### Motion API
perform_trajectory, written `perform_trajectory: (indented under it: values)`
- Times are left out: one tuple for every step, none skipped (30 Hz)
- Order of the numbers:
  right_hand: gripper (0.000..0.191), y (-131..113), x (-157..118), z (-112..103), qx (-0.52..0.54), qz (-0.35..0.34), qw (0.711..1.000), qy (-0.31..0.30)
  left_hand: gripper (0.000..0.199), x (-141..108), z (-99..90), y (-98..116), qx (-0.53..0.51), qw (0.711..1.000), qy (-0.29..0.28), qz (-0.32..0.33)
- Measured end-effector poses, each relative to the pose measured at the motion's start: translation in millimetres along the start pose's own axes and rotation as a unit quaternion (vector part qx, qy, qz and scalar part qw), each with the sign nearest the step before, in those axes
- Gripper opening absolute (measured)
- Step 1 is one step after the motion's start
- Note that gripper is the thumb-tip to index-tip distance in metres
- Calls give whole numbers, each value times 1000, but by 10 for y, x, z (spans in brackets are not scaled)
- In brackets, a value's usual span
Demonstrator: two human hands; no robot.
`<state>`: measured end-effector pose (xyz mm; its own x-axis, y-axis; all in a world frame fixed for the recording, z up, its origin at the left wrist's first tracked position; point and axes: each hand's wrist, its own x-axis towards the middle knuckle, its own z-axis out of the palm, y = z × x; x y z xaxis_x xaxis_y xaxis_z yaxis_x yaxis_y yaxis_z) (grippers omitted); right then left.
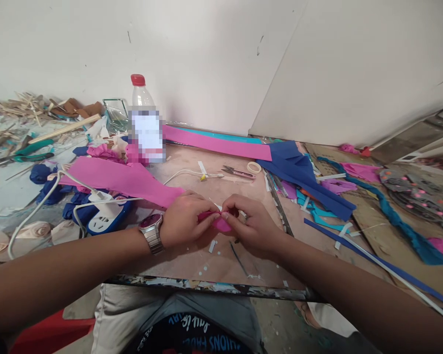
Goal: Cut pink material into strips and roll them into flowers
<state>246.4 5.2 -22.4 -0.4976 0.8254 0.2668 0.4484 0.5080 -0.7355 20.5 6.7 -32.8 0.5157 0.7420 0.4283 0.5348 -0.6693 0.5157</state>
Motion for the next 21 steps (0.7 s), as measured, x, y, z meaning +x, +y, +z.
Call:
perform_trajectory:
  values:
    - [19, 0, 3, 3, 14, 12, 1000, 2, 24, -1, 2, -6, -1, 1000, 2, -1]
    - [22, 0, 5, 7, 33, 27, 999, 3, 24, -2, 5, -12, -2, 1000, 2, -2]
    - [24, 1, 6, 12, 54, 45, 998, 3, 23, -3, 7, -18, -5, 1000, 0, -4]
    - [27, 2, 6, 17, 77, 64, 995, 0, 23, -3, 8, -24, -9, 1000, -2, -7]
    - [29, 5, 5, 21, 103, 86, 991, -4, 22, -2, 8, -28, -15, 1000, -6, -10]
    - [32, 8, 4, 25, 132, 109, 985, -9, 22, -1, 7, -31, -22, 1000, -11, -14]
    - [35, 13, 3, 29, 163, 133, 977, -16, 22, 1, 5, -31, -30, 999, -17, -18]
    - [37, 18, 3, 32, 193, 155, 969, -24, 23, 3, 2, -30, -36, 999, -22, -22]
    - [40, 23, 4, 36, 218, 172, 960, -29, 24, 6, -2, -27, -41, 998, -27, -28]
    - [42, 28, 5, 41, 236, 183, 954, -31, 25, 8, -5, -23, -43, 998, -32, -36]
    - [43, 32, 7, 46, 249, 188, 950, -33, 26, 10, -10, -18, -43, 998, -35, -43]
    - [44, 36, 8, 54, 257, 189, 947, -32, 27, 13, -14, -14, -42, 997, -37, -50]
    - [45, 39, 9, 63, 262, 187, 946, -27, 28, 15, -18, -10, -42, 997, -39, -54]
    - [44, 42, 8, 72, 265, 184, 946, -23, 29, 18, -22, -8, -43, 997, -40, -57]
    - [43, 43, 7, 81, 266, 181, 947, -21, 30, 21, -26, -6, -44, 996, -42, -59]
    - [42, 44, 5, 89, 264, 177, 948, -23, 31, 24, -30, -7, -46, 996, -44, -60]
    - [41, 45, 3, 94, 260, 173, 950, -22, 31, 27, -33, -8, -49, 996, -47, -62]
    - [39, 45, 2, 96, 256, 170, 951, -21, 31, 30, -36, -11, -52, 995, -50, -64]
    - [38, 44, 2, 95, 252, 169, 953, -20, 31, 32, -38, -16, -56, 995, -52, -66]
    - [36, 43, 3, 89, 243, 165, 956, -18, 31, 33, -40, -21, -63, 994, -56, -69]
    - [34, 42, 5, 79, 229, 158, 960, -16, 31, 34, -41, -26, -71, 993, -61, -72]
